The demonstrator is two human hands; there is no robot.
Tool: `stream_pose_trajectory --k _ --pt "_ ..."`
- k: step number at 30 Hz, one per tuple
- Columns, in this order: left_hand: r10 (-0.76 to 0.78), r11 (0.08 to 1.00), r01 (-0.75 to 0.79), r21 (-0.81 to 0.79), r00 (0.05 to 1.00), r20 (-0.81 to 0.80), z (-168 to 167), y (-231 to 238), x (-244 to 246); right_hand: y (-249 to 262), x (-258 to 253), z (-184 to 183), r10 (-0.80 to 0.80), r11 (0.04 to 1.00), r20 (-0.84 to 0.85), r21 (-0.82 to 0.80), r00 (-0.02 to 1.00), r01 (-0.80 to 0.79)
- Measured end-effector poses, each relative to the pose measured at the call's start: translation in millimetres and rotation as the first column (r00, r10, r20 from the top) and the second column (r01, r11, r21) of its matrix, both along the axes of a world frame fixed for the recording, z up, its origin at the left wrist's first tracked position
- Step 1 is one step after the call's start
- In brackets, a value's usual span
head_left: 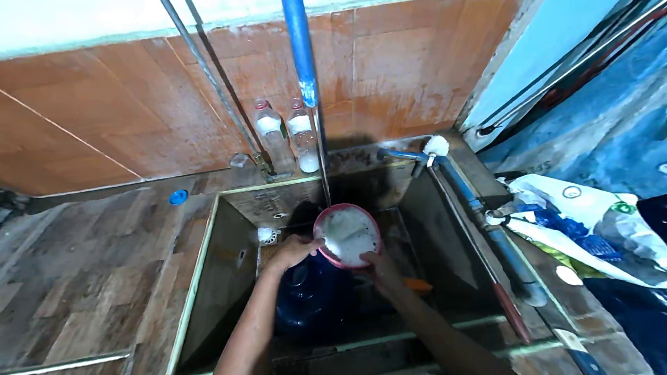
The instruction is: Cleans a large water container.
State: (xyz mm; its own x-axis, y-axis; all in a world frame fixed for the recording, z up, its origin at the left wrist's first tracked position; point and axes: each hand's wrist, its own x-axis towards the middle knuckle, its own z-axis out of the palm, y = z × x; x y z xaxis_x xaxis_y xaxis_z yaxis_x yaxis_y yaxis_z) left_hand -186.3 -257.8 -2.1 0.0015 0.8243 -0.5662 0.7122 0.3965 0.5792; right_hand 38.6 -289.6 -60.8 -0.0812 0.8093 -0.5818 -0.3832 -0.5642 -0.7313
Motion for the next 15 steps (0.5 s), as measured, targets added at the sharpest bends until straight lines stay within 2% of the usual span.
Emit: stream_pose_trajectory --k 4,9,15 --pt "-0.027 0.998 0.025 -0.063 0.999 -0.019 -10.7 14.4 12.4 4.9 0.3 -2.5 -0.003 1.0 -0.032 -0.024 0.999 0.002" --pt "0.146 0.985 -0.13 -0.117 0.979 0.139 -11.6 16.3 21.3 10.9 2.3 0.0 0.013 0.999 -0.029 -0.033 0.999 -0.014" --pt "0.281 0.956 -0.254 -0.148 0.938 0.201 1.2 53.5 42.6 45.4 12.3 6.1 0.033 0.999 -0.026 -0.021 0.999 -0.034"
